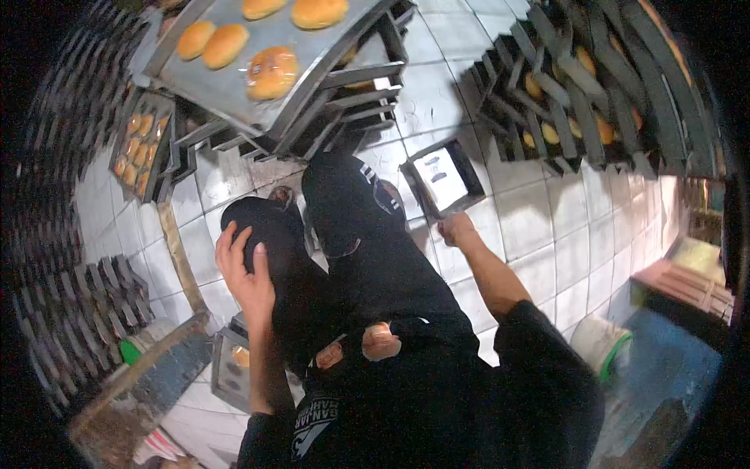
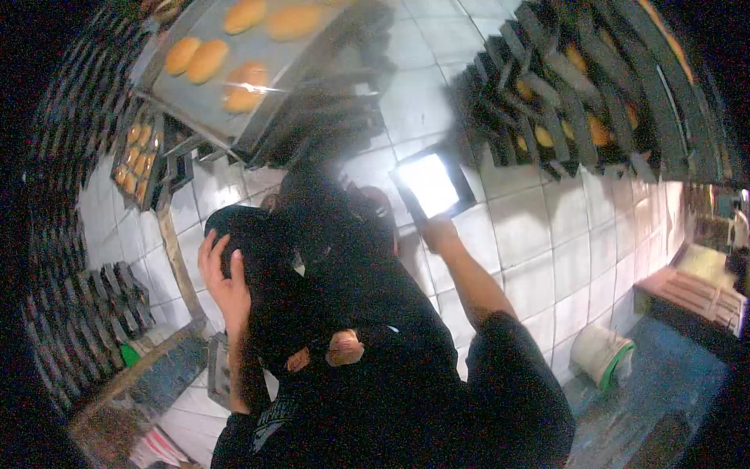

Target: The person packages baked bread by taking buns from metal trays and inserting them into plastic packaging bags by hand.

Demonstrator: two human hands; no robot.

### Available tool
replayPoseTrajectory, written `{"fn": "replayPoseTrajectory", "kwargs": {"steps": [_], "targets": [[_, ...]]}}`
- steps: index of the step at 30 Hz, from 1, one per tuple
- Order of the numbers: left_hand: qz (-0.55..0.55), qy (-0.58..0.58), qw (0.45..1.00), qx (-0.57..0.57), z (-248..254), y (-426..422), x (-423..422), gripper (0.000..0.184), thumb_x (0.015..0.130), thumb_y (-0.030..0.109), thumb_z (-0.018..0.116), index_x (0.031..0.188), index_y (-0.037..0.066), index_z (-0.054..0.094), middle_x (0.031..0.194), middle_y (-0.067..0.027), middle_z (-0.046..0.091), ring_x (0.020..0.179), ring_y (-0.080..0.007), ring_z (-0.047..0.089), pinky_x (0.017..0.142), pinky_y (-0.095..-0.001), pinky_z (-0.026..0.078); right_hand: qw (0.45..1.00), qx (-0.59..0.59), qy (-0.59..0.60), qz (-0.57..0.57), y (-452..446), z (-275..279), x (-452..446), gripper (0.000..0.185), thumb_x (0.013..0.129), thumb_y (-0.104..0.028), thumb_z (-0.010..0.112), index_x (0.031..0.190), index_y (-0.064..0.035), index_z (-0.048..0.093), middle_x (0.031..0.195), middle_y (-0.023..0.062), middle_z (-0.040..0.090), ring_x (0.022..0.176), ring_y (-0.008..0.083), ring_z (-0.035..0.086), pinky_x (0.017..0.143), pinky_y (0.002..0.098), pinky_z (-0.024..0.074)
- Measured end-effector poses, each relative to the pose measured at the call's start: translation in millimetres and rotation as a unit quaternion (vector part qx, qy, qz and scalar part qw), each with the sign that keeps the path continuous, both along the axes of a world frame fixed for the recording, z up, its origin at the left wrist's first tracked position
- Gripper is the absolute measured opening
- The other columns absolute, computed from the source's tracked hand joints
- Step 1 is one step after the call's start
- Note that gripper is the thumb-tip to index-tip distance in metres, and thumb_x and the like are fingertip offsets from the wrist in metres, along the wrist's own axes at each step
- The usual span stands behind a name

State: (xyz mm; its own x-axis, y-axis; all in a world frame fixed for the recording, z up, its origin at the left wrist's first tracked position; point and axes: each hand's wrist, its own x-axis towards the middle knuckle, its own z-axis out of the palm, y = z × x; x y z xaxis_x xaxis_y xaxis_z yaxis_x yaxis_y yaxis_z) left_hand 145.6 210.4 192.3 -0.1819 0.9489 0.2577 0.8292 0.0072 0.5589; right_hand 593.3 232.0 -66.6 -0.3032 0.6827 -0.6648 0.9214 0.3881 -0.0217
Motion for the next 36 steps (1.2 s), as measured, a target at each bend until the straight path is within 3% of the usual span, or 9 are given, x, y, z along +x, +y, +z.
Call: {"fn": "replayPoseTrajectory", "kwargs": {"steps": [1, 3, 5, 11, 13, 21, 25, 27, 36], "targets": [[0.002, 0.006, 1.0, -0.009, 4.9, 0.6, 3.4, 0.03, 0.093, 0.011, 0.065, 0.122, 0.002, 0.066, 0.142, -0.0176, 0.056, 0.135, -0.0376, 0.046, 0.116, -0.0472, 0.031, 0.986, -0.068, 0.083, -0.132, 6.1, 28.8, -2.7, 0.051, 0.094, -0.046, 0.057, 0.11, 0.0002, 0.073, 0.105, 0.0225, 0.075, 0.099, 0.0361, 0.073, 0.086, 0.0468, 0.0571], [0.009, 0.016, 0.999, -0.031, 9.6, 12.8, 9.6, 0.029, 0.094, 0.01, 0.064, 0.122, 0.002, 0.066, 0.143, -0.0174, 0.056, 0.136, -0.0369, 0.046, 0.116, -0.0471, 0.031, 0.778, -0.137, 0.343, -0.508, 13.7, -18.6, 22.7, 0.046, 0.091, -0.041, 0.064, 0.114, -0.002, 0.073, 0.105, 0.0211, 0.075, 0.1, 0.0364, 0.073, 0.087, 0.0465, 0.057], [0.012, 0.039, 0.998, -0.05, 10.4, 12.1, 7.9, 0.03, 0.096, 0.01, 0.062, 0.125, 0.001, 0.065, 0.146, -0.0176, 0.052, 0.138, -0.0361, 0.044, 0.118, -0.0469, 0.03, 0.868, 0.044, 0.185, -0.459, 37.4, -36.4, 28.7, 0.043, 0.086, -0.034, 0.07, 0.115, -0.0011, 0.072, 0.107, 0.022, 0.074, 0.103, 0.0387, 0.071, 0.09, 0.0456, 0.0559], [0.037, 0.033, 0.995, -0.081, 11.7, 15.5, 6.4, 0.034, 0.1, 0.013, 0.059, 0.131, 0.0, 0.061, 0.152, -0.0185, 0.047, 0.143, -0.0341, 0.04, 0.12, -0.0464, 0.027, 0.833, 0.157, 0.202, -0.49, 75.6, -161.6, 75.8, 0.066, 0.082, -0.022, 0.072, 0.14, 0.0014, 0.053, 0.127, 0.0286, 0.064, 0.12, 0.0404, 0.063, 0.104, 0.045, 0.0498], [0.043, 0.038, 0.994, -0.089, 11.2, 15.1, 3.1, 0.035, 0.101, 0.015, 0.057, 0.132, -0.001, 0.059, 0.153, -0.0188, 0.046, 0.144, -0.0335, 0.039, 0.12, -0.0465, 0.026, 0.837, 0.261, 0.206, -0.434, 68.6, -252.2, 95.0, 0.058, 0.082, -0.02, 0.072, 0.132, 0.0049, 0.054, 0.126, 0.0276, 0.063, 0.12, 0.0436, 0.06, 0.103, 0.0458, 0.0501], [0.047, 0.078, 0.989, -0.115, 12.7, 23.0, 2.4, 0.038, 0.104, 0.018, 0.055, 0.137, -0.001, 0.055, 0.154, -0.0203, 0.045, 0.145, -0.0351, 0.037, 0.121, -0.0491, 0.023, 0.865, 0.188, 0.069, -0.46, 98.4, -129.5, 49.8, 0.034, 0.096, -0.019, 0.055, 0.124, -0.0011, 0.057, 0.108, 0.0207, 0.065, 0.102, 0.0415, 0.064, 0.091, 0.0522, 0.053], [0.04, 0.094, 0.988, -0.115, 10.6, 25.9, 4.5, 0.041, 0.103, 0.022, 0.056, 0.137, -0.001, 0.055, 0.154, -0.0206, 0.045, 0.144, -0.036, 0.038, 0.121, -0.0504, 0.022, 0.826, 0.138, 0.197, -0.51, 81.9, -87.1, 16.9, 0.033, 0.096, -0.018, 0.054, 0.123, 0.0002, 0.06, 0.127, 0.0289, 0.059, 0.113, 0.0437, 0.063, 0.095, 0.0515, 0.053], [0.035, 0.116, 0.986, -0.118, 11.2, 26.2, 5.7, 0.041, 0.105, 0.023, 0.055, 0.137, -0.001, 0.055, 0.153, -0.0202, 0.046, 0.143, -0.0355, 0.041, 0.12, -0.0473, 0.028, 0.902, 0.177, 0.108, -0.379, 70.5, -129.4, 4.9, 0.034, 0.097, -0.016, 0.051, 0.126, 0.0002, 0.059, 0.135, 0.0281, 0.054, 0.116, 0.0434, 0.062, 0.095, 0.0519, 0.0537], [0.038, 0.102, 0.987, -0.119, 9.8, 21.0, 1.9, 0.041, 0.105, 0.023, 0.053, 0.138, -0.001, 0.054, 0.155, -0.0215, 0.043, 0.146, -0.0366, 0.036, 0.121, -0.0501, 0.022, 0.832, 0.186, 0.138, -0.504, 86.1, -124.1, 25.7, 0.032, 0.095, -0.013, 0.054, 0.124, -0.0048, 0.064, 0.135, 0.0216, 0.056, 0.124, 0.0392, 0.056, 0.102, 0.048, 0.0512]]}}
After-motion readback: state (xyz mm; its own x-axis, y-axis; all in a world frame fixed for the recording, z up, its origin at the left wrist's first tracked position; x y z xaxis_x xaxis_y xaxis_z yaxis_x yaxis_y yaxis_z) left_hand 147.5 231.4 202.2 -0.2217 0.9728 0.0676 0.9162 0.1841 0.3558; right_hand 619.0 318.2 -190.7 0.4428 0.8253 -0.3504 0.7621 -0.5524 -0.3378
